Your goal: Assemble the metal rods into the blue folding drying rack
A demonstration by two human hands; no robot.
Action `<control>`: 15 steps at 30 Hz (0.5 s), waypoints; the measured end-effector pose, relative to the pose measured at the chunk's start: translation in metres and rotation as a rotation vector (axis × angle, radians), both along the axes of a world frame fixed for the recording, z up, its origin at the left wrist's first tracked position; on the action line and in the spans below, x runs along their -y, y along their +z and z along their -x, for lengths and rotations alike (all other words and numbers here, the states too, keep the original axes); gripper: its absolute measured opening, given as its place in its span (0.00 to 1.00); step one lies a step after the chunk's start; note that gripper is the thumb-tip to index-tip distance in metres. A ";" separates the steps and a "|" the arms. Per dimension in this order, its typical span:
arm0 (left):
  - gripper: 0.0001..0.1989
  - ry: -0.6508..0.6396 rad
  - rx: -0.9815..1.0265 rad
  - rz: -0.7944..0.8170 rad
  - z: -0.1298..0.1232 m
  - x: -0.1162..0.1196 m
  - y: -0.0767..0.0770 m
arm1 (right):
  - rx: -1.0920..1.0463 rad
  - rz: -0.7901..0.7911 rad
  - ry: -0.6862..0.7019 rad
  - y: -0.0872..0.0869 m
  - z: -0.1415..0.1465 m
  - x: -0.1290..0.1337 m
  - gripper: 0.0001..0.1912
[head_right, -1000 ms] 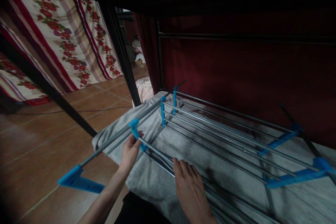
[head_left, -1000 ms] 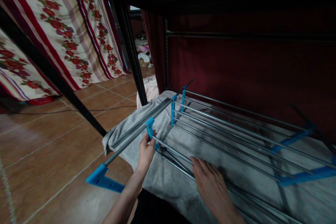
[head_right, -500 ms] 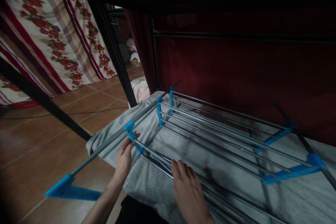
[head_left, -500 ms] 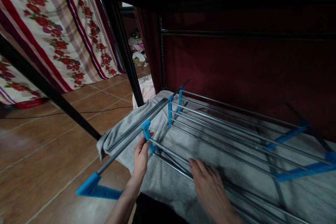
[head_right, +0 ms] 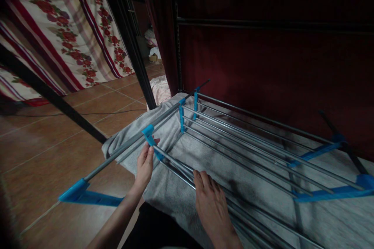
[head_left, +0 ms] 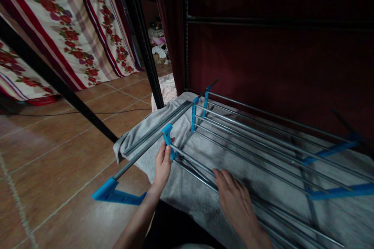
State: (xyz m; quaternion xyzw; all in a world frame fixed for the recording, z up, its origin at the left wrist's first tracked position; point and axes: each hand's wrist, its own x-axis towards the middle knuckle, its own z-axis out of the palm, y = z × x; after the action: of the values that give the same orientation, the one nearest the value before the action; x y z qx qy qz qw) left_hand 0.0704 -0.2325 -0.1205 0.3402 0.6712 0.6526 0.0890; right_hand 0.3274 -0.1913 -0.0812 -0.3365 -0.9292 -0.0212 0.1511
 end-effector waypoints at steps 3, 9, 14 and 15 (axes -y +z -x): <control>0.22 0.014 -0.021 0.003 0.001 -0.001 -0.003 | 0.009 -0.002 0.006 0.001 0.000 0.000 0.20; 0.22 0.027 -0.044 0.001 0.001 -0.002 -0.006 | -0.022 -0.025 0.016 0.001 0.002 -0.002 0.19; 0.22 0.028 -0.033 0.010 0.000 -0.002 0.000 | -0.083 -0.056 0.033 0.001 0.002 0.002 0.20; 0.22 0.022 -0.035 0.016 0.000 -0.001 0.001 | -0.098 -0.066 0.033 0.002 0.000 0.004 0.21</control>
State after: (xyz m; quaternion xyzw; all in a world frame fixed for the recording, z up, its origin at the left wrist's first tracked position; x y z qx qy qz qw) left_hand 0.0699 -0.2312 -0.1198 0.3435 0.6816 0.6420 0.0727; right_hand 0.3279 -0.1948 -0.0791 -0.3167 -0.9249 -0.0329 0.2079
